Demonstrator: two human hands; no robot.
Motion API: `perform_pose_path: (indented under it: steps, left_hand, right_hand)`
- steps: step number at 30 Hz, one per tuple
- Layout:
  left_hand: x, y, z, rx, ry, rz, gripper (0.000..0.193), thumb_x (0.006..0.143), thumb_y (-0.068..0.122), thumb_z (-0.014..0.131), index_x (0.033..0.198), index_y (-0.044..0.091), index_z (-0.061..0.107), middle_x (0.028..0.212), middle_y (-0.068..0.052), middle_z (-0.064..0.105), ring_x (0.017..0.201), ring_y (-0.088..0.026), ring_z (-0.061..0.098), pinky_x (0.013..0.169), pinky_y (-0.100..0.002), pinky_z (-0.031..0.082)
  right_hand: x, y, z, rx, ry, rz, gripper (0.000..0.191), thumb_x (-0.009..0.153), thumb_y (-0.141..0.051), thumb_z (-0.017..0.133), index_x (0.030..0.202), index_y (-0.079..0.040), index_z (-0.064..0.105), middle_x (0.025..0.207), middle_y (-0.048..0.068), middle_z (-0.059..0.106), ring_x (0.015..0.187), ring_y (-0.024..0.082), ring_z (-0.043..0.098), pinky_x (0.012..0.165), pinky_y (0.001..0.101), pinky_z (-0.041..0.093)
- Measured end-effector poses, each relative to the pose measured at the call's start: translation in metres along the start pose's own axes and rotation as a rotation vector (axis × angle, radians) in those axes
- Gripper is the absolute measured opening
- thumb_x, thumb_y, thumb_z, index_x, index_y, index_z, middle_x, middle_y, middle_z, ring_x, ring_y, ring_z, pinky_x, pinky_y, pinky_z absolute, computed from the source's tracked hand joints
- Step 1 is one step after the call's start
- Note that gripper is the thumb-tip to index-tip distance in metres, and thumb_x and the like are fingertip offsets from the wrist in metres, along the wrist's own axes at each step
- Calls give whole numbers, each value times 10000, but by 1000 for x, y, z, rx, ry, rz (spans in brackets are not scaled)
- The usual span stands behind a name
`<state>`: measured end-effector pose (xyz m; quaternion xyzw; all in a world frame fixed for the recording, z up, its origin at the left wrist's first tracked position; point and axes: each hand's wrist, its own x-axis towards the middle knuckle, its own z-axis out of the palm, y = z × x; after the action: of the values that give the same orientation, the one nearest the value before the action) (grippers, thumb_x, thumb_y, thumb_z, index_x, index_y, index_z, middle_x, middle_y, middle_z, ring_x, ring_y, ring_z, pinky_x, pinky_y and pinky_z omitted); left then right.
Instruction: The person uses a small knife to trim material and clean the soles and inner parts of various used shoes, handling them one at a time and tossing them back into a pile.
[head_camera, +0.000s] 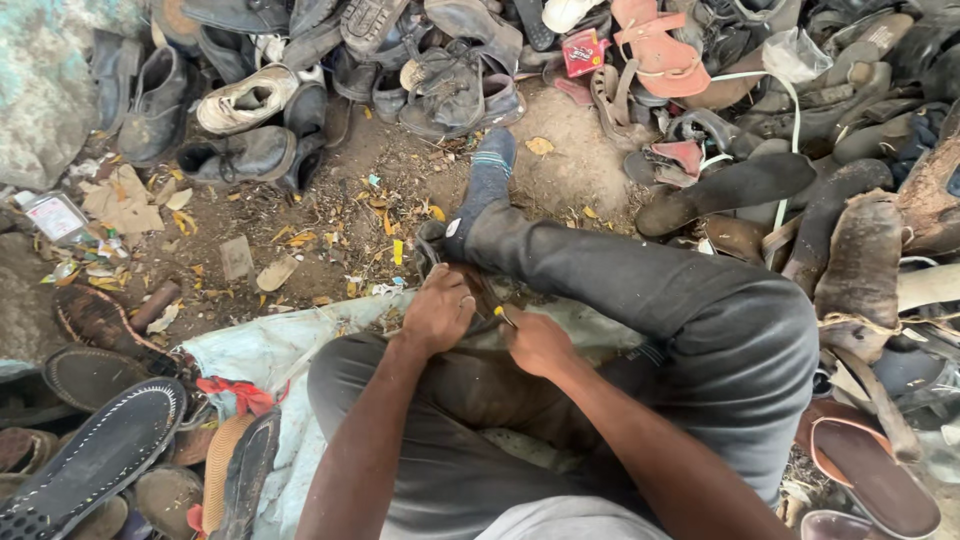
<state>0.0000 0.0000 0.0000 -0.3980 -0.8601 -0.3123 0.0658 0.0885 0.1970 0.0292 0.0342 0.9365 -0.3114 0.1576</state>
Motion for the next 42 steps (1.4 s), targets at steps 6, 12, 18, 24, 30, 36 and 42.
perform_pose_path:
  steps: [6, 12, 18, 24, 30, 36, 42]
  left_hand:
    - [-14, 17, 2, -25, -23, -9, 241, 934, 170, 570, 759, 28, 658, 847, -158, 614, 968, -363, 583, 1118, -505, 407]
    - [-23, 26, 14, -55, 35, -1, 244, 906, 164, 578, 692, 51, 609, 802, -127, 593, 926, -350, 586, 1074, -498, 419]
    - [-31, 34, 7, 5, -33, 34, 255, 888, 144, 571, 645, 72, 597, 711, -95, 566, 855, -303, 591, 1105, -518, 406]
    - [-47, 30, 4, -67, -5, -7, 143, 893, 146, 607, 776, 73, 646, 827, -109, 598, 947, -314, 613, 1205, -511, 392]
    - [-35, 56, -12, 285, -179, 84, 694, 586, 472, 823, 1053, -15, 662, 1268, -267, 632, 1212, -438, 506, 1058, -491, 342]
    - [-23, 59, -22, 268, -513, 6, 718, 662, 473, 834, 1222, 64, 647, 1184, -102, 664, 1237, -299, 517, 1168, -475, 272]
    - [-15, 43, 14, 210, -94, 22, 389, 909, 378, 721, 675, 68, 734, 777, -77, 700, 924, -285, 613, 1035, -497, 394]
  right_hand:
    - [-42, 32, 15, 114, -64, -32, 324, 965, -247, 593, 1232, -68, 632, 1053, 248, 703, 1022, 452, 654, 828, 526, 508]
    - [-113, 63, 11, 284, -73, 128, 471, 970, -314, 561, 1396, -113, 575, 985, 238, 696, 923, 411, 701, 821, 467, 546]
    - [-51, 40, 36, 166, 51, -96, 319, 978, -272, 594, 1200, -53, 664, 1006, 272, 699, 974, 468, 660, 816, 507, 518]
    - [-128, 64, 34, 423, -174, -207, 416, 943, -270, 618, 1316, -86, 629, 1023, 201, 763, 884, 327, 761, 794, 412, 561]
    - [-128, 71, 38, 293, 143, -97, 429, 1009, -310, 615, 1380, -94, 616, 985, 219, 733, 877, 315, 750, 749, 401, 553]
    - [-115, 62, 39, 448, 13, 68, 477, 984, -317, 621, 1416, -119, 581, 754, 92, 679, 642, 150, 627, 636, 355, 522]
    - [-116, 41, 48, 479, -116, 165, 497, 992, -327, 598, 1463, -175, 561, 602, 66, 544, 531, 144, 524, 556, 333, 479]
